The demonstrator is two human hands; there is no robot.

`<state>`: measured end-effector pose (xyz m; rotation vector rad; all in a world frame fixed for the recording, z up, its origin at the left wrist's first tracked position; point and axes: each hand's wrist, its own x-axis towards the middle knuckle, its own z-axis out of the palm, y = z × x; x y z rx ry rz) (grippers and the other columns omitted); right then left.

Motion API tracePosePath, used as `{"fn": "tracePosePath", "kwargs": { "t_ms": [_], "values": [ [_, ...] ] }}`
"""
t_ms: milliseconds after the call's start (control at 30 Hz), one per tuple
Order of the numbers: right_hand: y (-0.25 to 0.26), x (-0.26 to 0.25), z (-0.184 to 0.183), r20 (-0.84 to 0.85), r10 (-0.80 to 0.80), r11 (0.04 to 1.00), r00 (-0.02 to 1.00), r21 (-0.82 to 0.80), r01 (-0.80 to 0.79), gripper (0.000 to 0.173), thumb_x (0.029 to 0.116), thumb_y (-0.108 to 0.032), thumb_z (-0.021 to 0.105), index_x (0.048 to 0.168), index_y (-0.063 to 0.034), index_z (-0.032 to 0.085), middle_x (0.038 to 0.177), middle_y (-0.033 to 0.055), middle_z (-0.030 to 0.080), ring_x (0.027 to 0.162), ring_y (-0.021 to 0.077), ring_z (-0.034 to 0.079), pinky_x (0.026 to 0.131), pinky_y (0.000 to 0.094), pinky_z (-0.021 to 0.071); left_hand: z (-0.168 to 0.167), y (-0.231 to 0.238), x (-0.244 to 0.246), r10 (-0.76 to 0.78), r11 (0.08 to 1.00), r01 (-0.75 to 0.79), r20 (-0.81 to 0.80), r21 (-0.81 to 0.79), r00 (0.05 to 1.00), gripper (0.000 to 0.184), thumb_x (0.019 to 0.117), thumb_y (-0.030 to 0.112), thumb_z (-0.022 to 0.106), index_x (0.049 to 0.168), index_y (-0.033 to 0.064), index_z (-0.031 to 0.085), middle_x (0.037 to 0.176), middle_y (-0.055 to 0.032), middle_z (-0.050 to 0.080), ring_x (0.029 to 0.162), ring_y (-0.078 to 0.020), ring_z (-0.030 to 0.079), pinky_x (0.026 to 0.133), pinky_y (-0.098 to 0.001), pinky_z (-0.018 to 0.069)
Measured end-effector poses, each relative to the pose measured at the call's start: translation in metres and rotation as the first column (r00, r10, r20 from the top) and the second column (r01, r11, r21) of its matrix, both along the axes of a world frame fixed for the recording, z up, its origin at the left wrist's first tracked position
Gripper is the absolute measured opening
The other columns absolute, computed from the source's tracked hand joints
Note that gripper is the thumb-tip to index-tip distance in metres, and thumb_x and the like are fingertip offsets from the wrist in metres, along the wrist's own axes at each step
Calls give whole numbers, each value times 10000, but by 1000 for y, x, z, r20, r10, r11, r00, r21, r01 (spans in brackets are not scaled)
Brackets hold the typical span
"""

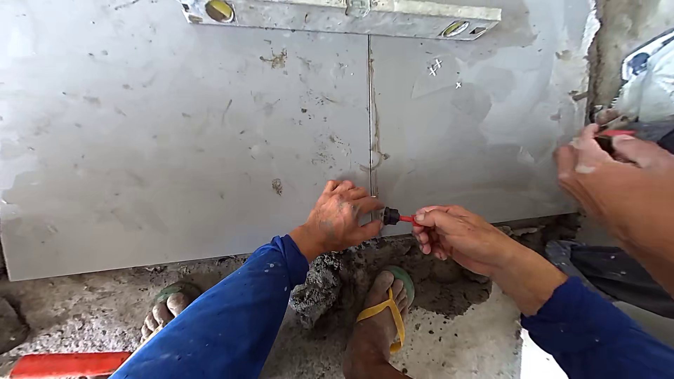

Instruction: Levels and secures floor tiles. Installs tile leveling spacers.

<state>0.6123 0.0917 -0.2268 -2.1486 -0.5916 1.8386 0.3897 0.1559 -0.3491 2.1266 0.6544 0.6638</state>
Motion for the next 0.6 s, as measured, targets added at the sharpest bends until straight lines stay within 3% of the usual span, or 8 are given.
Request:
{"fn": "tracePosePath", "kwargs": {
  "t_ms": [167, 433, 600],
  "values": [
    [-6, 3, 7, -46, -23, 998, 999, 55, 26, 384, 1083, -207, 373, 846, -66, 640, 694, 68, 633, 540, 116, 595, 456, 218, 477, 14, -4, -2, -44, 990, 58, 115, -127, 992, 200, 969, 276, 680, 1051, 146, 807, 947, 14, 763, 963, -150, 669, 876, -367, 515],
    [-19, 1, 15, -33, 20, 973, 999, 232, -12, 287, 1035, -204, 467, 873, -63, 658, 722, 85, 642, 560, 136, 605, 465, 228, 483, 22, -8, -1, -35, 999, 36, 105, -5, 994, 227, 1033, 237, 580, 1040, 107, 766, 971, -37, 740, 972, -189, 681, 875, -368, 542],
    [-24, -2, 26, -57, -40, 963, 998, 263, 54, 315, 1039, -202, 446, 846, -65, 653, 681, 81, 629, 539, 135, 610, 459, 236, 501, 34, -4, 2, -36, 985, 13, 126, 175, 991, 228, 1050, 224, 557, 1052, 88, 740, 1002, -70, 735, 1011, -219, 692, 917, -391, 548]
  ]
}}
